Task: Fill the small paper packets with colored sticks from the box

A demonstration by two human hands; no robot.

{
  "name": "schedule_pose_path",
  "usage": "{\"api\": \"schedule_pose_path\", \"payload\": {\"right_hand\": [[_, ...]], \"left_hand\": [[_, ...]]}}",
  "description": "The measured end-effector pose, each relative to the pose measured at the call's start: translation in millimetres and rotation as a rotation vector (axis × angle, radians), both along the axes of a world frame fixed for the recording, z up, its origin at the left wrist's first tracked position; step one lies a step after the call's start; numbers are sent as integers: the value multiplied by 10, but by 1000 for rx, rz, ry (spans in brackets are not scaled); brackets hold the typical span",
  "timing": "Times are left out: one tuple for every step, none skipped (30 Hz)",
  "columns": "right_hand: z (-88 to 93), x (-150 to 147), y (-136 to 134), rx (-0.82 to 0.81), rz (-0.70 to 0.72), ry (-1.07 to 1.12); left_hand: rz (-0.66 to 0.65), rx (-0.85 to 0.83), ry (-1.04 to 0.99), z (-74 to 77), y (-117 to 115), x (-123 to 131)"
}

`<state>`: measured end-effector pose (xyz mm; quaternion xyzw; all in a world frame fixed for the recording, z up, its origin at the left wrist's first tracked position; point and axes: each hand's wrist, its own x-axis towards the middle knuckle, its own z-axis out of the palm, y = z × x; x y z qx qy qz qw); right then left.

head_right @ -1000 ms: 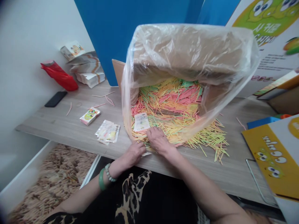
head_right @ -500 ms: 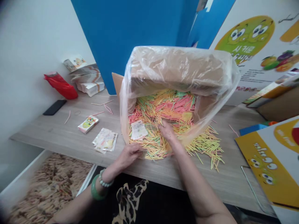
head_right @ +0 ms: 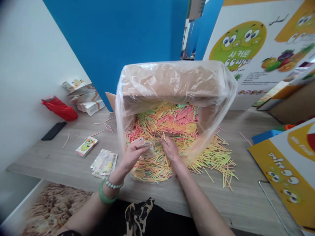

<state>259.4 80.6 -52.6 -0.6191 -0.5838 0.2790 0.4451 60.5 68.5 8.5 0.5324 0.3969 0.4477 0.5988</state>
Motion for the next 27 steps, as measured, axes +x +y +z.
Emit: {"api": "schedule_pose_path", "payload": {"right_hand": [[-3,4,-2,10,12,13],[-10,5,-6,15,24,20],[-19,2,-11,15,38,20],[-32,-4,-17,12,61,13],[-49,-14,-23,13,93,6],[-67,-25,-29,24,129,6],[-86,-38,-32,46,163,19],[-103,-50,-33,71,188,43],[-118,-60,-31,91,198,71],[-128,-68,-27,100,192,92],[-134,-73,-22,94,175,101],[-136,-75,-18,77,156,101],[-136,-73,-15,57,140,99],[-136,-69,-15,45,119,105],[-138,-65,-16,42,90,122],[-143,-61,-17,44,58,150],[-153,-59,-14,46,30,181],[-168,-61,-8,44,16,214],[-188,-67,1,37,16,244],[-213,-77,13,27,32,269],[-238,-90,26,16,57,287],[-261,-104,36,5,80,300],[-278,-117,41,-4,93,309],[-286,-126,42,-12,101,313],[-283,-132,37,-17,109,311],[-266,-132,29,-18,110,313],[-238,-129,20,-11,98,325]], "left_hand": [[6,13,6,26,34,38],[12,32,11,50,66,75],[16,57,14,69,100,111],[14,91,19,80,134,149],[3,131,29,79,170,191],[-19,169,48,65,205,238],[-53,194,72,36,239,290],[-98,200,97,-7,269,345],[-141,192,119,-61,292,401],[-175,177,137,-122,308,453],[-200,165,150,-183,316,499],[-218,162,158,-239,318,534],[-223,169,160,-284,314,558],[-217,182,157,-314,307,568],[-200,203,150,-328,300,568],[-180,234,145,-326,293,561],[-160,277,146,-313,289,551],[-152,332,159,-292,285,541],[-165,392,184,-270,283,537],[-196,445,213,-252,280,538],[-232,481,235,-240,277,544],[-262,495,245,-234,271,553],[-285,491,244,-234,265,561],[-295,474,232,-236,257,564],[-289,448,208,-236,250,560],[-262,411,177,-231,246,546],[-214,365,140,-220,245,522]]}}
